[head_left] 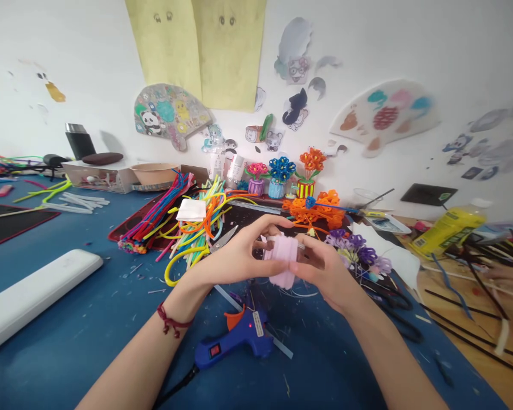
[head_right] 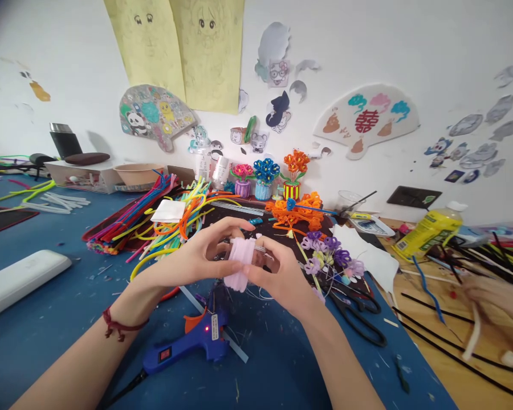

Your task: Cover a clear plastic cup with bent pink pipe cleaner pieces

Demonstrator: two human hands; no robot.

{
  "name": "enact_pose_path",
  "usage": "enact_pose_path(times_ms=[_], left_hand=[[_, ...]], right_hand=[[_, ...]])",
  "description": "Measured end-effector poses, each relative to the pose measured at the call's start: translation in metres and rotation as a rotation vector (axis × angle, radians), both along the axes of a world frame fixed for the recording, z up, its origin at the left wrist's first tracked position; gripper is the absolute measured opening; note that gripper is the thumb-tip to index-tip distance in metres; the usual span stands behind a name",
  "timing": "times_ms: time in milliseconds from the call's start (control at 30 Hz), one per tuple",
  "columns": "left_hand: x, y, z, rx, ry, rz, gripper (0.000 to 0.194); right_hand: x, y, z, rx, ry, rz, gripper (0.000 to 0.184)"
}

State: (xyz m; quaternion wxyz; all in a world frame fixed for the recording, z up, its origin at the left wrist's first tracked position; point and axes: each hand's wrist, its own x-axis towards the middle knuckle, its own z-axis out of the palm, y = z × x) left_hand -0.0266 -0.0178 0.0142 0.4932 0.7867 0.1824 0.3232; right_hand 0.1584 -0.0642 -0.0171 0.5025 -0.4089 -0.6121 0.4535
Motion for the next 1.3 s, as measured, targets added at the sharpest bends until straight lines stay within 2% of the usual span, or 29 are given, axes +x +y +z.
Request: enact_pose_path(times_ms=[133,267,400,533,733,867,1067,1300], left_hand=[[-0.0028,-0.0012,0.0018,0.000,0.042,-0.068,0.057],[-0.0020,-0.0015,0.0008,-0.032,0.086,-0.135,0.065],[0.0012,-0.0013,-0.0012,-0.036,0.060,-0.102,0.068],[0.0019,-0.0017,-0.0006,-0.029,0.033,-0.077,0.069],[0.0000,-0.0027,0.0015,-0.076,0.019,-0.084,0.056],[0.0010,-0.0024,-0.0008,-0.083,0.006,-0.071,0.056],[0.0031,-0.0005,-0.0066,-0.076,0.010,-0.063,0.059],[0.0043,-0.0033,-0.0037,-0.097,0.031,-0.053,0.060]], right_hand=[[-0.0003,-0.0010,0.0006,-0.026,0.039,0.029,0.024],[-0.0003,-0.0007,-0.0010,-0.036,0.076,0.046,0.023],[0.0003,0.0001,-0.0029,-0.044,0.073,0.039,0.019],[-0.0007,-0.0012,-0.0012,-0.059,0.076,0.048,0.023],[-0.0009,-0.0028,0.0005,-0.098,0.107,0.083,0.033],[0.0006,-0.0028,-0.0001,-0.125,0.116,0.083,0.037],[-0.0009,-0.0038,0.0034,-0.079,0.057,0.128,0.027],[-0.0017,-0.0036,0.0017,-0.041,-0.006,0.122,0.023]])
